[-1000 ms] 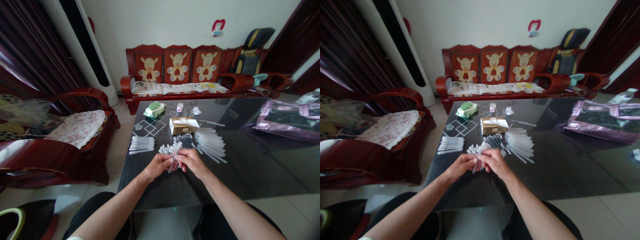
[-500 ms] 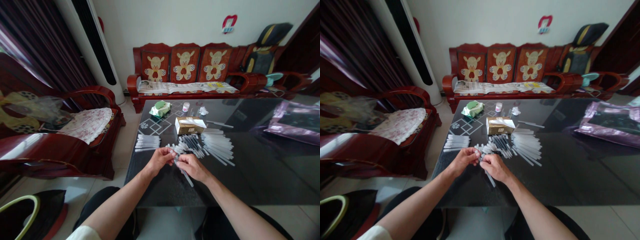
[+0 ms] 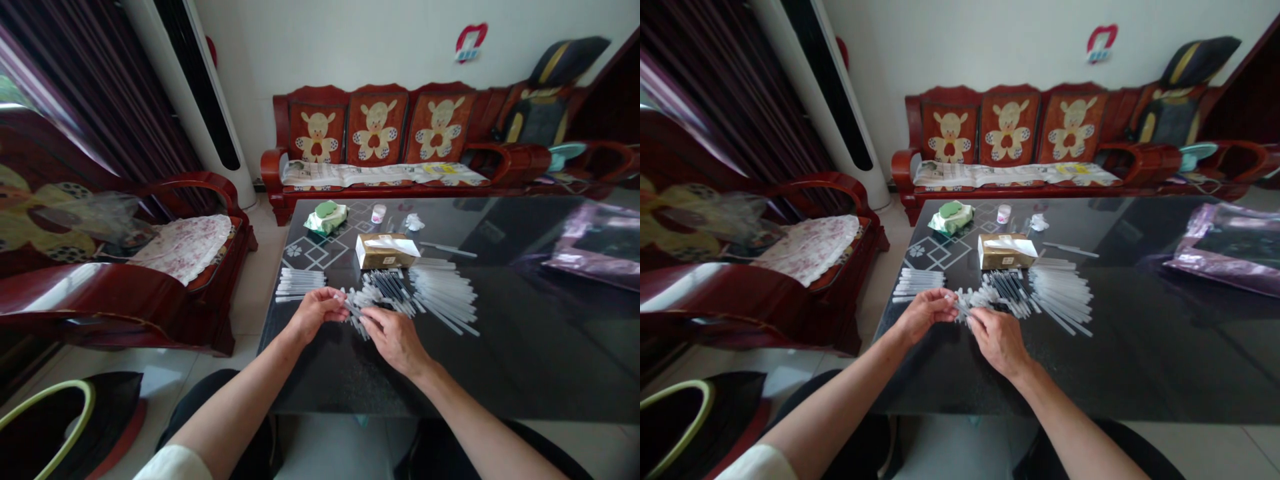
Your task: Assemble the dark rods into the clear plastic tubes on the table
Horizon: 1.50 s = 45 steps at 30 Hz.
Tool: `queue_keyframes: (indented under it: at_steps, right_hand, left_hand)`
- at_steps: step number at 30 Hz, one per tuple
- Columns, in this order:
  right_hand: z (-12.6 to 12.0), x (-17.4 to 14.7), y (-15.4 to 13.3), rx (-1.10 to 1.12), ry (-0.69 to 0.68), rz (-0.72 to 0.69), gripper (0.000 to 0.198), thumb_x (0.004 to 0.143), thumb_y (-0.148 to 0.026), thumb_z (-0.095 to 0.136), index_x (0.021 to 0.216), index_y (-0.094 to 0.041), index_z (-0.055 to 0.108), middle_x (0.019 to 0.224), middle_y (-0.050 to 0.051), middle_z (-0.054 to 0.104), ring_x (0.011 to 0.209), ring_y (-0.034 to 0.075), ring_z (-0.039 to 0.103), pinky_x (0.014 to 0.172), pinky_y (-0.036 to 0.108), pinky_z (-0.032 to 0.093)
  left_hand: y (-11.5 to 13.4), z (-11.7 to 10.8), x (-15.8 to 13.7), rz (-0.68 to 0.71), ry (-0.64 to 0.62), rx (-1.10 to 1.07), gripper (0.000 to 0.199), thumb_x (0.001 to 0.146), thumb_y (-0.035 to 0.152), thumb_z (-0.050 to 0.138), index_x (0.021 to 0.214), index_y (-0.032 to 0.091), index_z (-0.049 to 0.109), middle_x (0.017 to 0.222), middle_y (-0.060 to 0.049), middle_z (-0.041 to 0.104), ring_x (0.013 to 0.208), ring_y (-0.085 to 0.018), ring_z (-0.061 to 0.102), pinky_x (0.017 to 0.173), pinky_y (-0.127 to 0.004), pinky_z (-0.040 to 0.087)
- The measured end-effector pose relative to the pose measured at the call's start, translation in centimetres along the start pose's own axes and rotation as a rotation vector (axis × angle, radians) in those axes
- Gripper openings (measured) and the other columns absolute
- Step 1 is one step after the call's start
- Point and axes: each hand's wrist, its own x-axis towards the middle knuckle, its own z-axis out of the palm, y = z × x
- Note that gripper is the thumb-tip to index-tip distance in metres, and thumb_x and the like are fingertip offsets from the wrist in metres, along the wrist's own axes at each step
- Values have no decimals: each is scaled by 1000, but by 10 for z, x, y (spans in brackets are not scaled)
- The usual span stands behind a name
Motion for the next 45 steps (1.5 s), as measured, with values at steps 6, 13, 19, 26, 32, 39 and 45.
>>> queue_keyframes:
  at_steps: [6, 13, 19, 26, 32, 39, 45]
  right_hand:
    - [-5, -2, -2, -134, -13, -47, 26, 94, -30, 45, 99, -23, 69, 90, 7, 73, 78, 21, 68, 71, 30, 46]
    - [-5, -3, -2, -211, -24, -77, 27, 95, -30, 41, 95, -22, 67, 82, 7, 72, 72, 21, 68, 65, 30, 43]
    - [-4, -2, -5, -268, -15, -102, 27, 96, -28, 39, 94, -20, 65, 82, 7, 72, 72, 20, 67, 64, 29, 42]
    - [4, -4, -7, -208, -28, -47, 26, 96, -27, 40, 89, -19, 64, 76, 6, 70, 68, 18, 65, 63, 28, 40]
    - [4, -1, -8, 103, -106, 101, 33, 95, -31, 40, 70, -20, 59, 57, 0, 54, 53, 13, 50, 55, 26, 33]
    - [6, -2, -1, 562, -207, 338, 37, 92, -41, 42, 76, -15, 63, 51, -4, 38, 46, 9, 34, 45, 23, 25]
    - [1, -1, 13, 482, -263, 332, 36, 89, -40, 46, 73, -14, 65, 49, -4, 41, 46, 9, 36, 45, 22, 25]
  left_hand:
    - [3, -4, 0, 94, -56, 147, 34, 71, 41, 75, 84, 10, 71, 71, -6, 68, 58, -12, 62, 57, -22, 51]
    - [-1, 6, -3, 270, -3, 309, 35, 80, 47, 64, 83, 12, 70, 60, -1, 60, 44, -6, 45, 42, -18, 34]
    - [-9, 17, -5, 363, 105, 303, 39, 83, 49, 59, 87, 12, 69, 53, 1, 56, 43, -8, 47, 45, -19, 35]
    - [-18, 26, -8, 383, 220, 192, 36, 83, 43, 61, 92, 9, 69, 55, 1, 57, 46, -8, 47, 47, -19, 37]
    - [-24, 31, -12, 381, 271, 105, 35, 82, 42, 62, 94, 10, 69, 57, 1, 57, 48, -8, 47, 49, -19, 37]
    - [-25, 34, -15, 420, 282, 173, 38, 83, 45, 60, 95, 10, 68, 55, 2, 56, 46, -8, 47, 47, -19, 38]
    - [-12, 10, -5, 311, -14, 476, 39, 86, 46, 55, 95, 11, 69, 62, -3, 63, 54, -13, 58, 55, -24, 47]
